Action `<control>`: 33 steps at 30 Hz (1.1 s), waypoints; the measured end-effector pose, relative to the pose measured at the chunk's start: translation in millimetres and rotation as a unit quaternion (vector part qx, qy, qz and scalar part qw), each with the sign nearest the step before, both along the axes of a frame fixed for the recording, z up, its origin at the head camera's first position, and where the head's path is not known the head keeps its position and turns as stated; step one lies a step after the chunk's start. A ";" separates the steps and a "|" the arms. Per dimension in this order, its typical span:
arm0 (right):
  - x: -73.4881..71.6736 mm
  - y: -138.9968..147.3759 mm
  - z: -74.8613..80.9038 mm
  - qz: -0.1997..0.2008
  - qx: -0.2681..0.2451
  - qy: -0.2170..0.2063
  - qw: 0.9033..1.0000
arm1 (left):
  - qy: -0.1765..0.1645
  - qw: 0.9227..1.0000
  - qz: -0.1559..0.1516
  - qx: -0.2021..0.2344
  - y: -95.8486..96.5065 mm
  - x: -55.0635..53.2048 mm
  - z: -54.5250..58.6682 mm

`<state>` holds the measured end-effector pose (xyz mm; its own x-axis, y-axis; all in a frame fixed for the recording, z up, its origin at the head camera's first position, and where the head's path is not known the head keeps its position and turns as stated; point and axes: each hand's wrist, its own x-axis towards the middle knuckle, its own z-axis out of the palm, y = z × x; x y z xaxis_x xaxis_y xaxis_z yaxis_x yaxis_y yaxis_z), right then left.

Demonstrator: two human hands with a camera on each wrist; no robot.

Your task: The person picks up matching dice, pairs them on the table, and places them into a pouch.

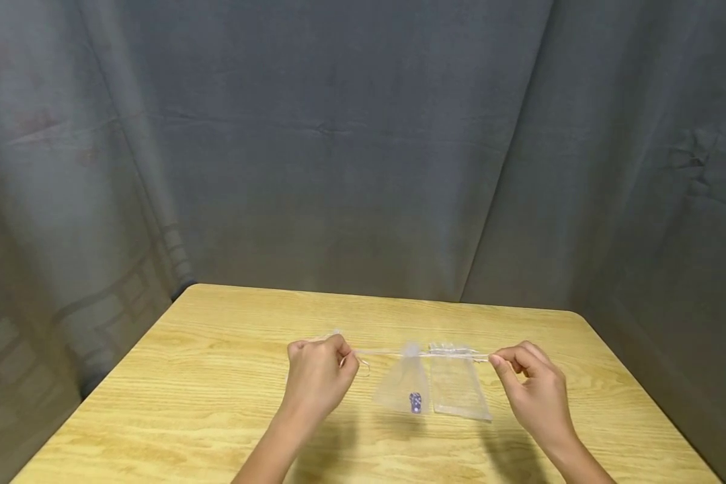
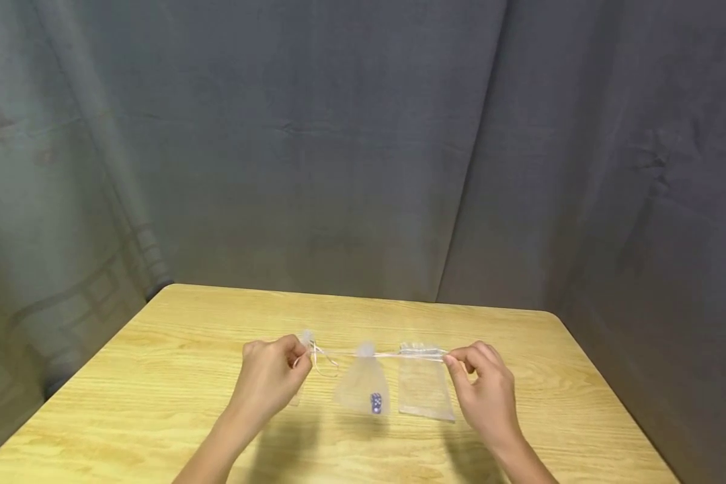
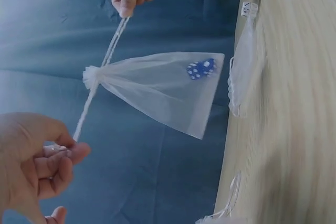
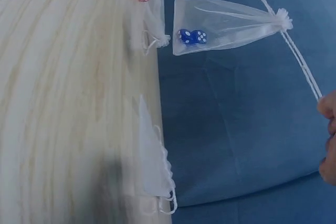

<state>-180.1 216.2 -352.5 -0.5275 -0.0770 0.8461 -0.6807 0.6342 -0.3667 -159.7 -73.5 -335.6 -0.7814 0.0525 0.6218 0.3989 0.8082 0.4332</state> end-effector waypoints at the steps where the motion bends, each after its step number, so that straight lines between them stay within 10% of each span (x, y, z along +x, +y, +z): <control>1: -0.6 -1.0 -1.0 -0.003 0.004 -0.006 1.000 | -0.005 1.000 0.002 -0.007 -0.9 -0.6 -0.4; 12: -22.8 -12.1 -21.0 -0.041 0.061 -0.122 0.990 | -0.068 0.998 0.001 -0.014 -10.2 -18.7 -21.8; 27: -42.5 -25.8 -35.2 -0.012 0.047 -0.263 0.963 | -0.064 0.997 0.021 -0.031 8.3 -47.0 -51.6; 33: -42.7 -31.5 -37.7 0.031 0.113 -0.360 0.926 | -0.063 0.994 0.085 -0.032 15.5 -50.0 -59.9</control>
<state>-222.8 184.7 -390.2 -0.9366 -0.2587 0.2363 -0.3501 0.7176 -0.6020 -209.6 -58.0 -395.5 -0.8539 -0.0502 0.5180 0.2004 0.8869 0.4163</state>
